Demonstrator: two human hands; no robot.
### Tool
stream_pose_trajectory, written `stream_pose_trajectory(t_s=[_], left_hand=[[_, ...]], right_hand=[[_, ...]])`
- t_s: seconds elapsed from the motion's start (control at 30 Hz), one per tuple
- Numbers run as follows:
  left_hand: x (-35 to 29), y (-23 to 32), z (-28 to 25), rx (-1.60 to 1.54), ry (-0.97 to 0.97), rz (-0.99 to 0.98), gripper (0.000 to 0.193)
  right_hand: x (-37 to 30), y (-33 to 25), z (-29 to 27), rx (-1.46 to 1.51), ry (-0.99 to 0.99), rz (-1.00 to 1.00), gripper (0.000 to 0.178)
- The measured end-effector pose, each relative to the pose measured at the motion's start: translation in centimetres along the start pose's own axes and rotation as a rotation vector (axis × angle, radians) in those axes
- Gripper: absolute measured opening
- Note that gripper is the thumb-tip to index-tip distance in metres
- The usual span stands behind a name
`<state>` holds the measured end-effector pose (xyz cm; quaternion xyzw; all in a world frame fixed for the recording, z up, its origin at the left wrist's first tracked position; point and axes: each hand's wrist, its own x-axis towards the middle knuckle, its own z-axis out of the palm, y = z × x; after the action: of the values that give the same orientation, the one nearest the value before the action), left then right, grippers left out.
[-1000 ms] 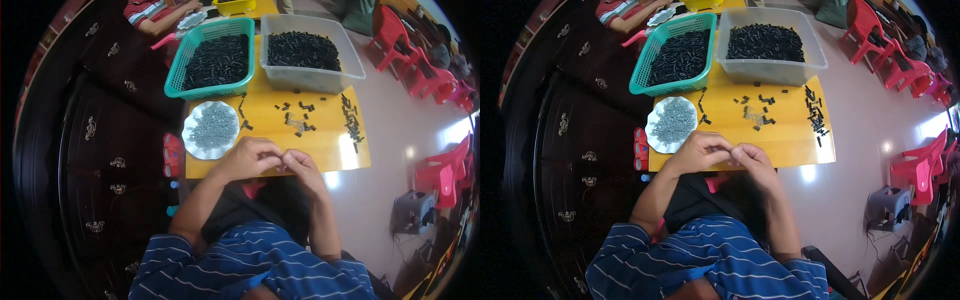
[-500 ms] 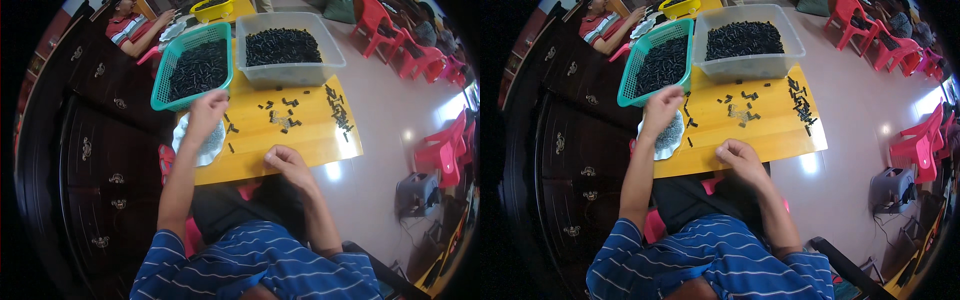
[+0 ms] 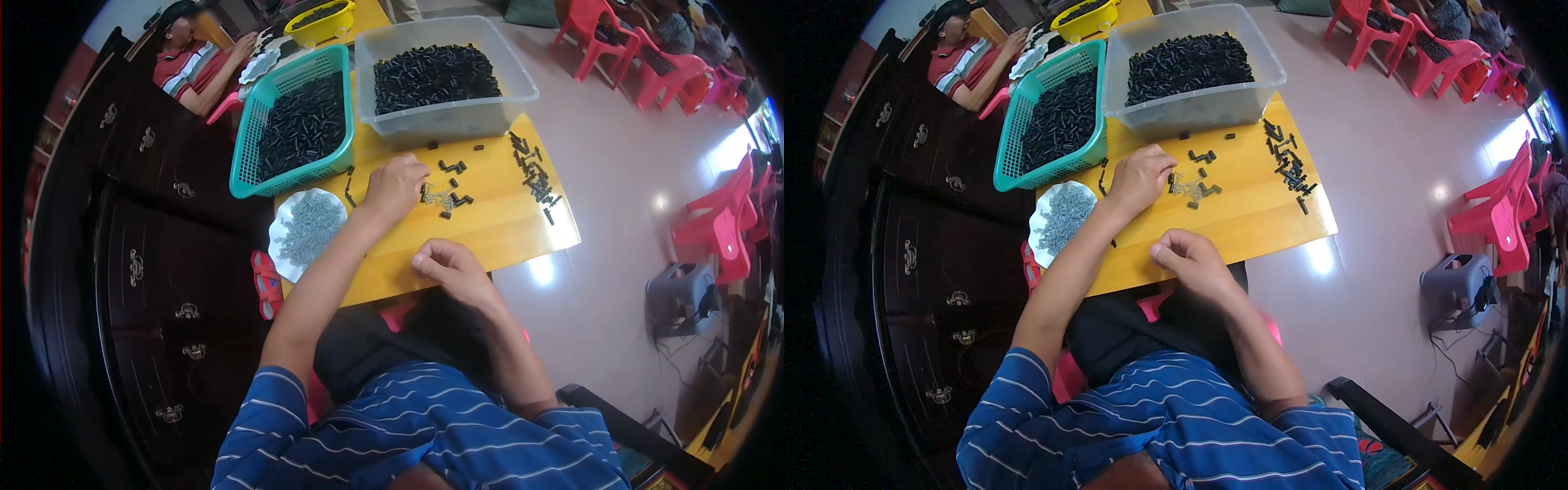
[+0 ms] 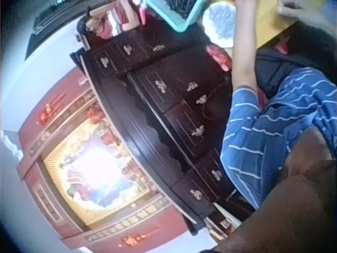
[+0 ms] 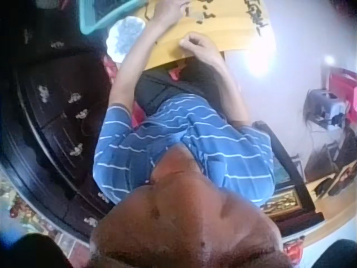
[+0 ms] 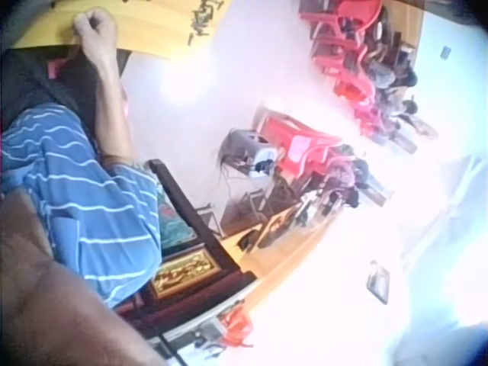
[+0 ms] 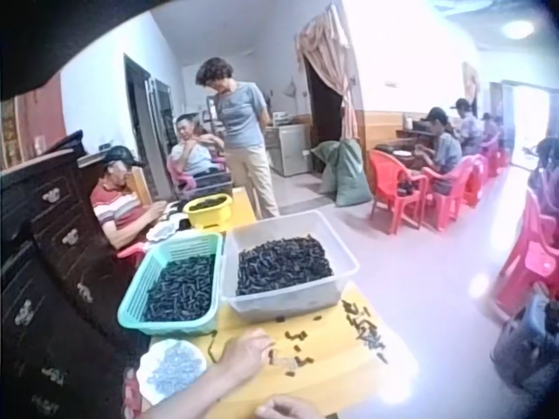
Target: The person assembles small components by picking up metal pins and plastic caps by hand, inserting each pin into a cap, and placing the assembled pieces onto the table.
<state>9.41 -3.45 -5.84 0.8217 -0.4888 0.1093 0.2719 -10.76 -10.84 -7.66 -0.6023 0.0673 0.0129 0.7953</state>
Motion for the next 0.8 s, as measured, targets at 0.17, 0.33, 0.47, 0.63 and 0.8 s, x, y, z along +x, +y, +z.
stream_pose_trajectory(t_s=[0.17, 0.33, 0.47, 0.63, 0.8], left_hand=[[1.1, -0.6, 0.3, 0.086, -0.174, 0.090, 0.005], [1.6, 0.0, 0.4, 0.052, -0.206, 0.027, 0.004], [1.7, 0.5, 0.5, 0.127, -0.263, 0.030, 0.004], [1.7, -0.4, 1.3, 0.167, -0.223, 0.087, 0.006], [1.8, -0.5, 1.1, 0.158, -0.219, 0.116, 0.009]], right_hand=[[-0.1, -0.1, -0.5, -0.036, -0.023, 0.042, 0.022], [-0.1, -0.1, -0.1, -0.018, 0.009, -0.025, 0.023], [-0.2, -0.6, -0.2, 0.020, 0.005, 0.004, 0.023], [-0.3, -1.1, -0.2, 0.030, -0.026, 0.077, 0.021], [-0.2, -0.6, -0.4, -0.011, -0.027, 0.046, 0.020]])
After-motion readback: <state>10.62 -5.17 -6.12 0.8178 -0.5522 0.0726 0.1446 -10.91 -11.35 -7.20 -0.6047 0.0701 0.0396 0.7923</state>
